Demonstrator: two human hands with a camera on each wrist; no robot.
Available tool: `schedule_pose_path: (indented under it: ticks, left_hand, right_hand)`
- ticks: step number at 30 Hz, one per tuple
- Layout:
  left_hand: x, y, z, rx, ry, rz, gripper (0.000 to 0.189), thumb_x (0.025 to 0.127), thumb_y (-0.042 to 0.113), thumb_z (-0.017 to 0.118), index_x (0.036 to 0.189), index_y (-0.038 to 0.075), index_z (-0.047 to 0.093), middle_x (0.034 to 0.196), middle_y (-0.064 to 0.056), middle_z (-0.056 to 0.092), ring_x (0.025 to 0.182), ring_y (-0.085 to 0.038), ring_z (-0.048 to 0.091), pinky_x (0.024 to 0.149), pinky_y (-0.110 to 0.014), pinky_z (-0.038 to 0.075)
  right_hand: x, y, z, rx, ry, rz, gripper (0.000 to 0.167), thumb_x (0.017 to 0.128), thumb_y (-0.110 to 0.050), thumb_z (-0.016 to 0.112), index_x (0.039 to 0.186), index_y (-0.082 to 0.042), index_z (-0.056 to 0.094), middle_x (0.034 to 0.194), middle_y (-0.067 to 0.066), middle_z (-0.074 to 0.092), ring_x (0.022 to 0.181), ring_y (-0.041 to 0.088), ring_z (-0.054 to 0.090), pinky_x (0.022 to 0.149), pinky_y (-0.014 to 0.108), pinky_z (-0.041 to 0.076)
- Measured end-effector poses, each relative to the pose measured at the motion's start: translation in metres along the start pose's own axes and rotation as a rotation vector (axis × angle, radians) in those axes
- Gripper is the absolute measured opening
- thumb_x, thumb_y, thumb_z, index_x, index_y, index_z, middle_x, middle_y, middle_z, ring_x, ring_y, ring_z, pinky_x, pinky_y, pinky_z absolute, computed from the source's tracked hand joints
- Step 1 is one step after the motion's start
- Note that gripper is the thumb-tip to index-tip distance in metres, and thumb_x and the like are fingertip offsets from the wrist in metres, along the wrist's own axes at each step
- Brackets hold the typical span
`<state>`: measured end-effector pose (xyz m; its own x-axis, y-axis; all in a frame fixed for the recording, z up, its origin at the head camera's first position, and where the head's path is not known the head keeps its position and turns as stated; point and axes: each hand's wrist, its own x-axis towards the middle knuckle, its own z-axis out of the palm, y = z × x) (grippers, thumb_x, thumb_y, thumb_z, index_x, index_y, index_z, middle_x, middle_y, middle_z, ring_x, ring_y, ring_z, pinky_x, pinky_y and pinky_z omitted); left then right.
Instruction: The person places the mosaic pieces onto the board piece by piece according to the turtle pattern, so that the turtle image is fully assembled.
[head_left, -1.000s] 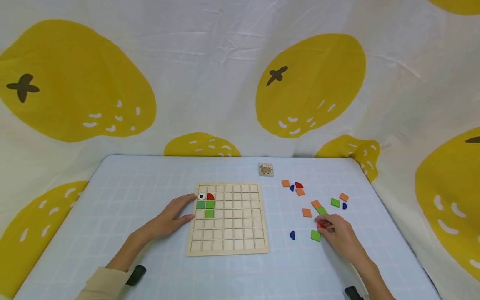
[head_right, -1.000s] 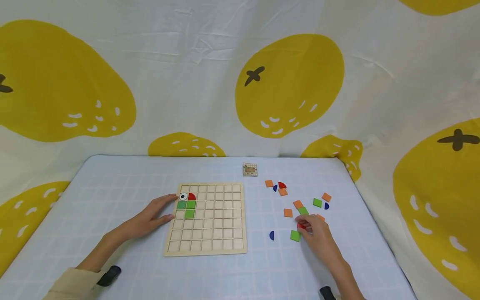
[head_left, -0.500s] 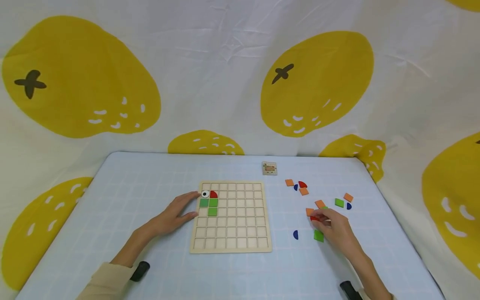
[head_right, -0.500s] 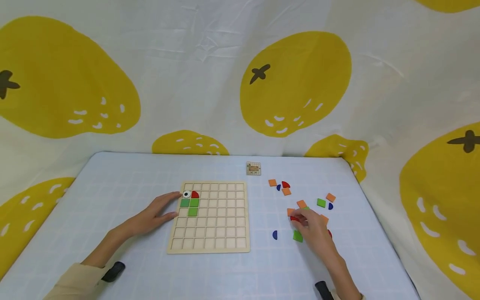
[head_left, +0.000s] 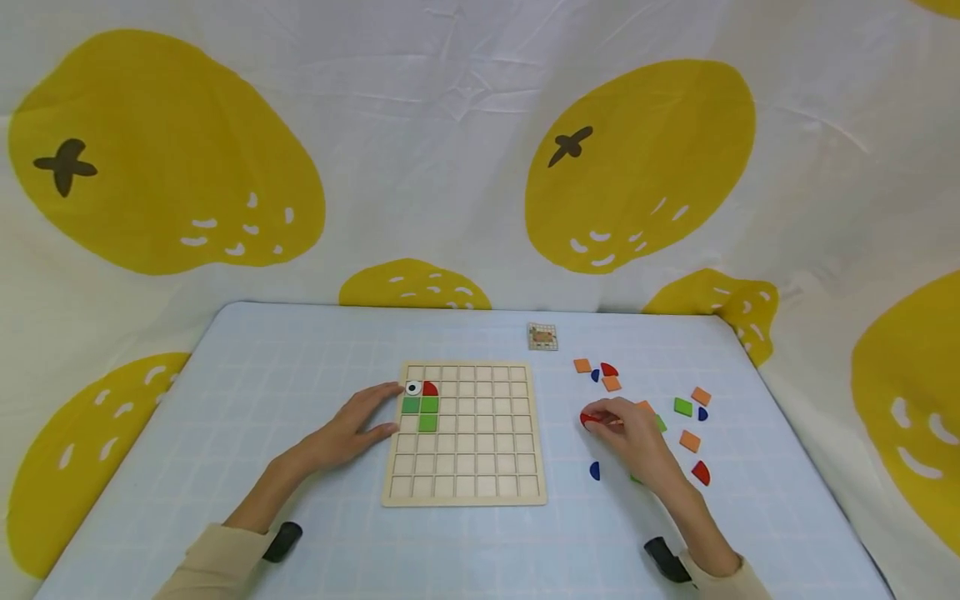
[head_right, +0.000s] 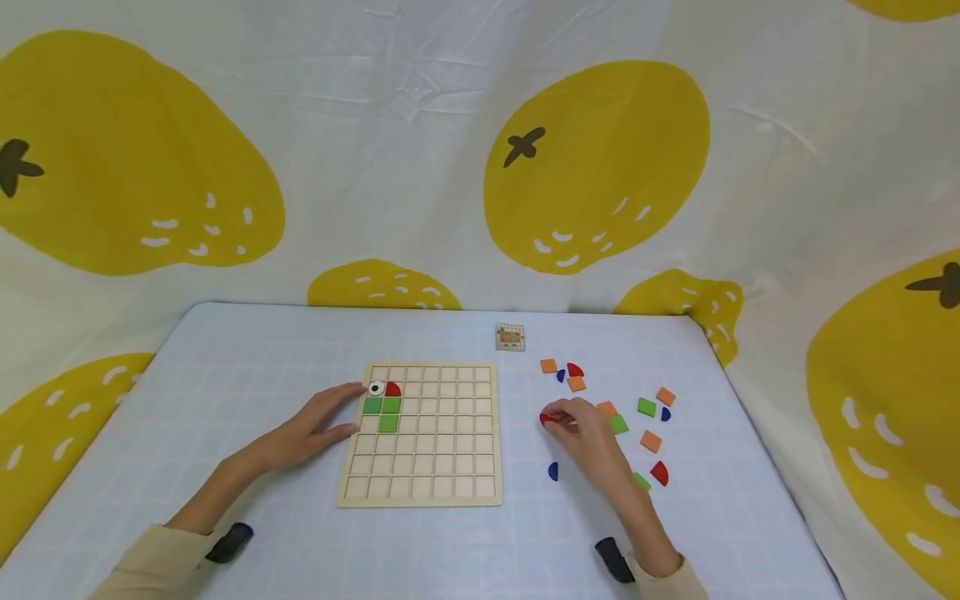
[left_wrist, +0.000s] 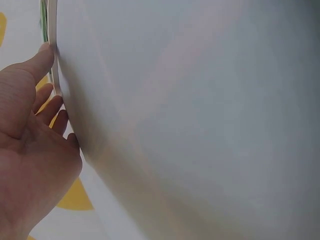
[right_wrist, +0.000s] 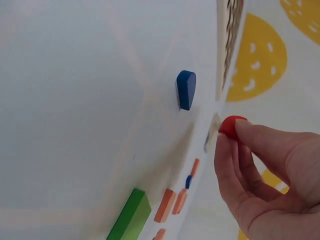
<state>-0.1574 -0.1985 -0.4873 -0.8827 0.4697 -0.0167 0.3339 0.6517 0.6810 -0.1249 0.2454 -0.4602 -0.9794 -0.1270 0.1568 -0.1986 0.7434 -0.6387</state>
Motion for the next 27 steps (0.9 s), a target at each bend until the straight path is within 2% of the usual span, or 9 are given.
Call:
schedule_pose_path:
  ticks: [10, 27]
  left_hand:
    - [-0.002, 0.002, 0.0, 0.001, 0.009, 0.003, 0.065, 0.103, 0.027, 0.065, 0.158, 0.006, 0.038, 0.162, -0.021, 0.034, 0.15, -0.045, 0.025, 0.119, -0.067, 0.023]
    - [-0.001, -0.001, 0.001, -0.001, -0.002, -0.015, 0.066, 0.103, 0.028, 0.065, 0.159, 0.008, 0.036, 0.164, -0.019, 0.031, 0.151, -0.044, 0.024, 0.12, -0.066, 0.022]
  right_hand:
    - [0.011, -0.019, 0.016, 0.035, -0.037, 0.0, 0.021, 0.092, -0.004, 0.077, 0.112, -0.006, 0.075, 0.103, 0.003, 0.072, 0.094, 0.02, 0.066, 0.085, 0.038, 0.062]
    - [0.027, -0.049, 0.043, 0.195, -0.104, -0.056, 0.017, 0.09, -0.004, 0.079, 0.107, -0.007, 0.076, 0.098, -0.002, 0.071, 0.092, 0.016, 0.065, 0.083, 0.029, 0.061]
